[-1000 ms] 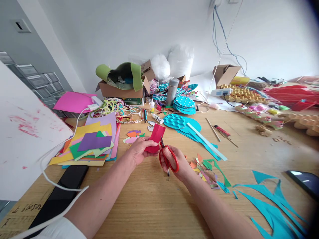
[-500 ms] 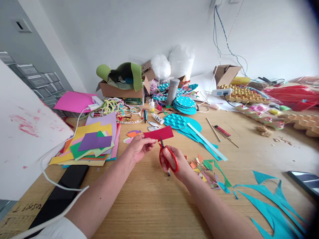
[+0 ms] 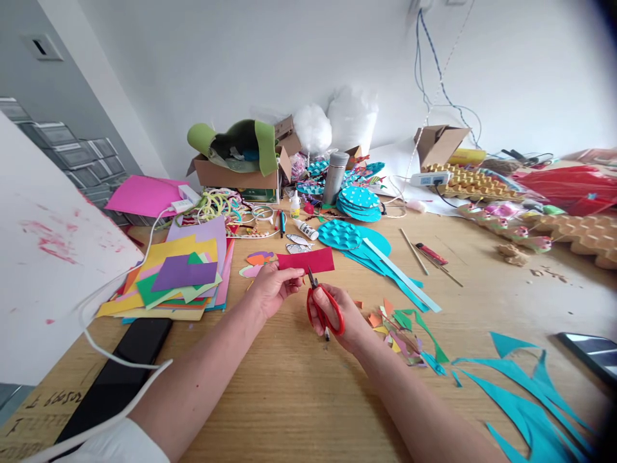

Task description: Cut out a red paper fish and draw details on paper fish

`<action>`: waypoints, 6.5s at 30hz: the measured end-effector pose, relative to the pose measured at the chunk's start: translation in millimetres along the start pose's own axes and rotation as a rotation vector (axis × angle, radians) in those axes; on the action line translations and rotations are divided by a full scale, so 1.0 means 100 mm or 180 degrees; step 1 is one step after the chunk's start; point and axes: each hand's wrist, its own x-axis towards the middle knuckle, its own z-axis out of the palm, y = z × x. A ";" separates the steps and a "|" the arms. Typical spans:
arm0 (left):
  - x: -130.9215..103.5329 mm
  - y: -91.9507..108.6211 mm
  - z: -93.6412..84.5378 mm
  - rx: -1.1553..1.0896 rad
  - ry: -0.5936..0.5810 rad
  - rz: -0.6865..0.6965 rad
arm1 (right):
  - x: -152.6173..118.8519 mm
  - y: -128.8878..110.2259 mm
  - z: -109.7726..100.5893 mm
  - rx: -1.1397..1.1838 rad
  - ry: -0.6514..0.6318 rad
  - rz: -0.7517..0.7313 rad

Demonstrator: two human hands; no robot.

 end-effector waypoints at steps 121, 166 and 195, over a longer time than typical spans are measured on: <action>0.00 -0.01 -0.01 0.0449 -0.0032 0.0582 | -0.03 -0.05 0.03 -0.0272 -0.0054 0.0060; -0.01 -0.05 0.00 0.0528 -0.0068 0.0645 | -0.03 -0.03 0.03 -0.0296 0.0013 -0.0094; 0.00 0.02 -0.01 0.0452 0.0066 0.0764 | -0.04 -0.04 0.02 -0.0266 -0.0177 0.0005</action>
